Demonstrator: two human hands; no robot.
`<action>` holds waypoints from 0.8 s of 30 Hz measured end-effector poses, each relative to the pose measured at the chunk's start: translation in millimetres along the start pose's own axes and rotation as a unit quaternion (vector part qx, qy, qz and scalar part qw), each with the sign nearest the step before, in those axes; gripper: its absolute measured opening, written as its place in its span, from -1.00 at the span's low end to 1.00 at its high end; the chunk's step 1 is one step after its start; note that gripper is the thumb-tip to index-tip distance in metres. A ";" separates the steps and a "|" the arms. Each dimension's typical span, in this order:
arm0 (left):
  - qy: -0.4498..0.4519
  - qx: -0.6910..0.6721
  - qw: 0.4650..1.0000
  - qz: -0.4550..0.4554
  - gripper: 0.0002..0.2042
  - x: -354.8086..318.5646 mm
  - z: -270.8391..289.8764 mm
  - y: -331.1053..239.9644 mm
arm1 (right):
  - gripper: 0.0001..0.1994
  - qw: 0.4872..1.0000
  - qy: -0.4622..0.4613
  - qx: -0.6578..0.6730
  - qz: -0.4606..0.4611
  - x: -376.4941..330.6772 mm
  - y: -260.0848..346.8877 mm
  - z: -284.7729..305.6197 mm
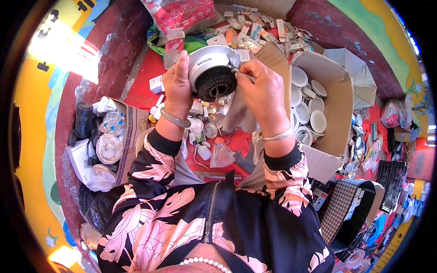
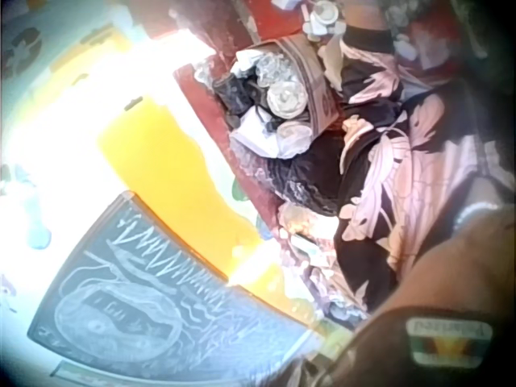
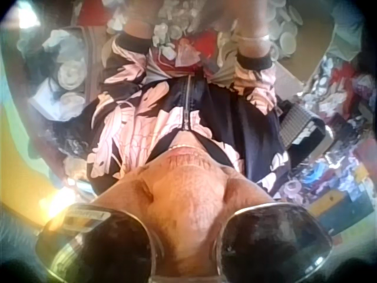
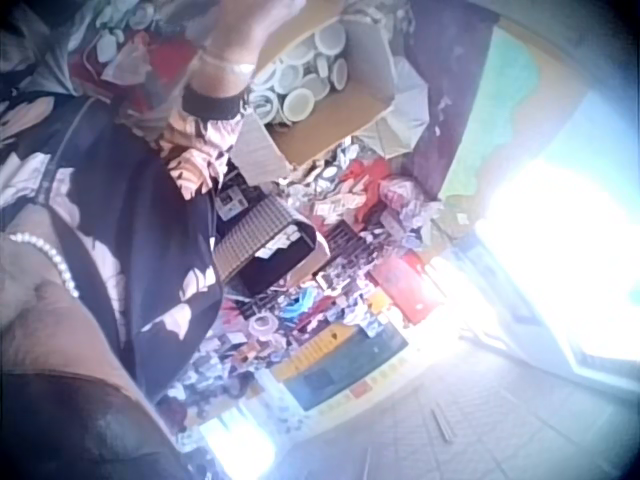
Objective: The person wipes the surfaces of a recessed light fixture with a cloth and handles a small electronic component connected by wires.
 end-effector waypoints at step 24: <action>0.032 0.318 0.844 -0.431 -0.72 -34.2 -10.0 -56.5 | -0.93 0.992 -0.120 -0.009 0.047 -15.7 7.6 -13.4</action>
Point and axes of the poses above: each hand's wrist, its own x-axis towards the middle knuckle, its own z-axis out of the back of the hand, y = z × x, the point moved 5 cm from there along x, towards the middle knuckle, and after that the axes turned 8 degrees about x, right-handed, at the moved point
